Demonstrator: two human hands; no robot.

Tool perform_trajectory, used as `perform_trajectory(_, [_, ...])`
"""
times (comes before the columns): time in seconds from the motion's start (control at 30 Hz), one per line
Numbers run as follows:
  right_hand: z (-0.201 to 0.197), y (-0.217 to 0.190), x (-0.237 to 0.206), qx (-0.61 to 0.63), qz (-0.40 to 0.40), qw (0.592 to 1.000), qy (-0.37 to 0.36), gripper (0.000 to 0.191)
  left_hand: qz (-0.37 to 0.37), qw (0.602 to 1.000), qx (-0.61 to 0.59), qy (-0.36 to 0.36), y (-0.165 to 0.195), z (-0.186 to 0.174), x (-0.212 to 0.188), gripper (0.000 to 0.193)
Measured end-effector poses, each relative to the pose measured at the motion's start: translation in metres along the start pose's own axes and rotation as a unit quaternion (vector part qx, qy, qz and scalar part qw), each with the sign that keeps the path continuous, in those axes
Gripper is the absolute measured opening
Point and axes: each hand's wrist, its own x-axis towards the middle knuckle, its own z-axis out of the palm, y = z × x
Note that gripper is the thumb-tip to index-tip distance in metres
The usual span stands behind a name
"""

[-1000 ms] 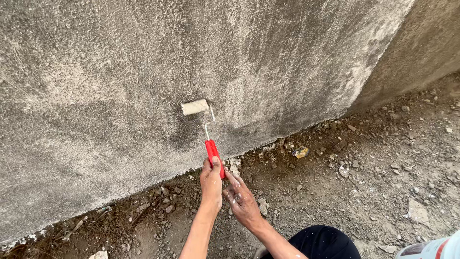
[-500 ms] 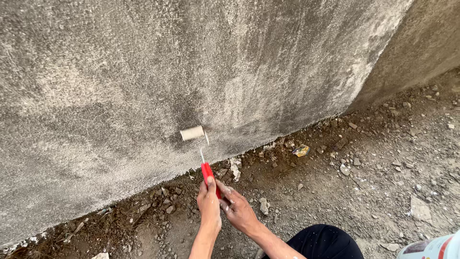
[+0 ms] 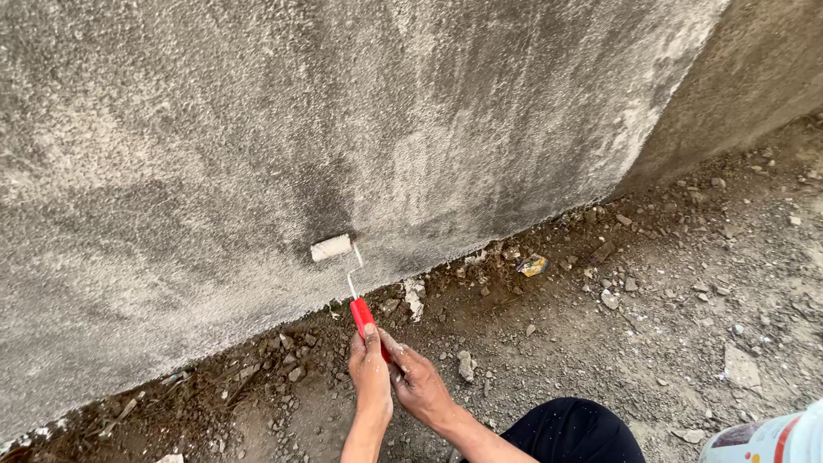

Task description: The person sits on the ground beside a concrete wall and uses a small paint roller to apply liquid from a bucket onto the wall, leaving dark wet streaks. They roll up and down across different sections of the wall and occasionally touch the wall with a hand.

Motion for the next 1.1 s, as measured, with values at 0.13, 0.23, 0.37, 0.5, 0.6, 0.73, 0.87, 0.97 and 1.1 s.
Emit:
perform_trajectory(0.13, [-0.004,-0.004,0.006,0.042,-0.007,0.999,0.011,0.059,0.027,0.999,-0.015,-0.014,0.008,0.01,0.003,0.034])
perform_trajectory(0.23, [-0.009,-0.003,0.009,0.059,-0.048,0.996,0.037,0.059,0.064,0.998,0.005,-0.014,0.021,0.023,0.002,0.03])
perform_trajectory(0.37, [-0.008,0.003,0.008,0.062,-0.069,0.994,0.051,0.064,0.098,0.994,0.044,-0.02,0.051,0.034,0.002,0.029])
perform_trajectory(0.5, [0.0,0.008,0.005,0.073,-0.016,0.997,0.033,0.063,0.137,0.988,0.039,-0.057,0.086,0.041,0.009,0.028])
perform_trajectory(0.6, [0.001,0.01,0.004,0.093,-0.024,0.994,0.043,0.062,0.132,0.988,0.039,-0.072,0.095,0.041,0.008,0.025])
perform_trajectory(0.73, [-0.002,0.008,0.006,0.039,0.02,0.997,0.058,0.062,0.111,0.991,-0.008,-0.072,0.07,0.036,0.006,0.024])
perform_trajectory(0.87, [-0.007,0.005,0.008,0.012,-0.013,0.998,0.062,0.058,0.013,1.0,0.011,-0.024,0.021,0.014,0.001,0.028])
perform_trajectory(0.97, [-0.009,0.002,0.01,0.019,0.122,0.992,-0.006,0.064,0.001,0.999,0.04,0.009,-0.011,-0.005,-0.005,0.033])
perform_trajectory(1.1, [-0.01,-0.003,0.009,0.005,0.054,0.999,-0.007,0.058,0.005,1.0,-0.012,-0.007,-0.027,-0.016,-0.003,0.037])
